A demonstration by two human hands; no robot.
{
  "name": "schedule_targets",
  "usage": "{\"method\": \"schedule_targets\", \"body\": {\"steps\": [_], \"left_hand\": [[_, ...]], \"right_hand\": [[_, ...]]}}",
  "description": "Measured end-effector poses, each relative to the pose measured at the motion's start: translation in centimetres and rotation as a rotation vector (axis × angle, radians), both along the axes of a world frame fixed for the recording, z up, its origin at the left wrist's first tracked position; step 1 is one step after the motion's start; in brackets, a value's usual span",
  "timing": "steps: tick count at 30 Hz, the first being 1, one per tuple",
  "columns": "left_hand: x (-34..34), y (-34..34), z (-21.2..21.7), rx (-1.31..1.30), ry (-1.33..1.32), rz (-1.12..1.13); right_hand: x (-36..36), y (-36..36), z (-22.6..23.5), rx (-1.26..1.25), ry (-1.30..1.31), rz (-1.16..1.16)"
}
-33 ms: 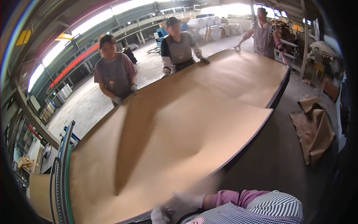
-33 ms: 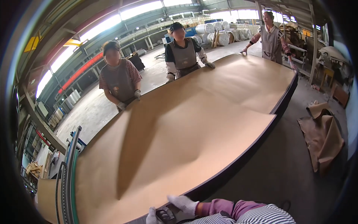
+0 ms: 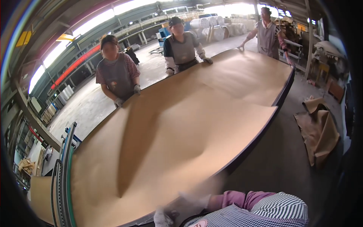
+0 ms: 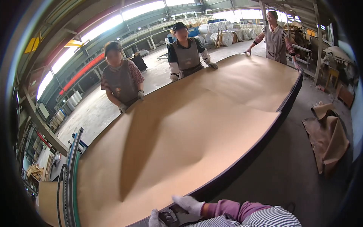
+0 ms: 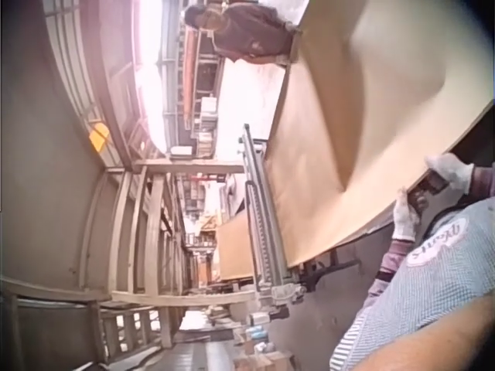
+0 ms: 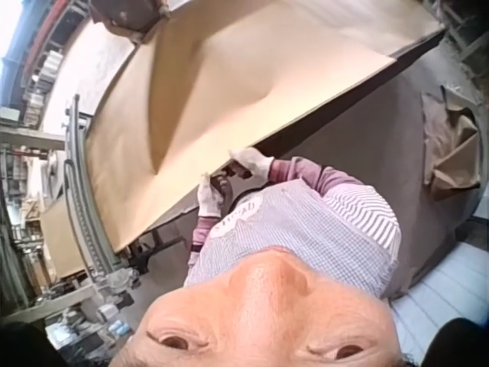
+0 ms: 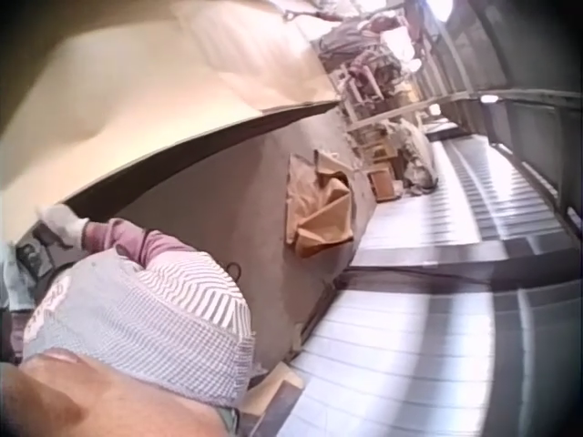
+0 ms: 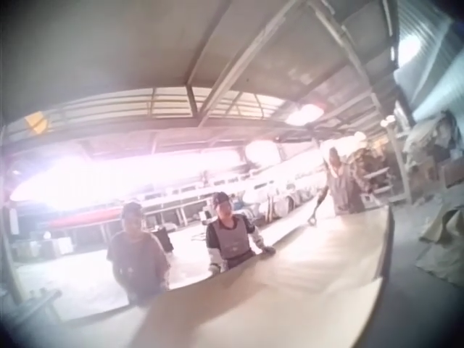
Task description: Stacking large sheets of cardboard from a processing machine onto a stack.
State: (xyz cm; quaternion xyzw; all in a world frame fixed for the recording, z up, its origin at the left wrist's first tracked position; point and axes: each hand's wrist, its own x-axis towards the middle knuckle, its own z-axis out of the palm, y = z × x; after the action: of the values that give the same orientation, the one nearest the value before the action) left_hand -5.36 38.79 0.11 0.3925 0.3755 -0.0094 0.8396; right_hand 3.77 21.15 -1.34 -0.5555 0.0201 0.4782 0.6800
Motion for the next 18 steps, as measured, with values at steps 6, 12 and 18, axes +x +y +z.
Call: {"method": "schedule_targets", "body": {"steps": [6, 12, 18], "left_hand": [[-6.1, 13.1, -6.2, -0.07, -0.024, 0.206], [-4.2, 10.0, -12.2, 0.058, -0.203, 0.089], [-2.1, 6.5, -6.4, 0.206, 0.111, 0.111]], "right_hand": [[0.5, -5.0, 1.4, 0.128, -0.249, -0.269], [-1.4, -1.3, -3.3, 0.13, 0.072, 0.118], [-0.4, 7.5, -2.4, -0.058, -0.436, 0.001]]}}
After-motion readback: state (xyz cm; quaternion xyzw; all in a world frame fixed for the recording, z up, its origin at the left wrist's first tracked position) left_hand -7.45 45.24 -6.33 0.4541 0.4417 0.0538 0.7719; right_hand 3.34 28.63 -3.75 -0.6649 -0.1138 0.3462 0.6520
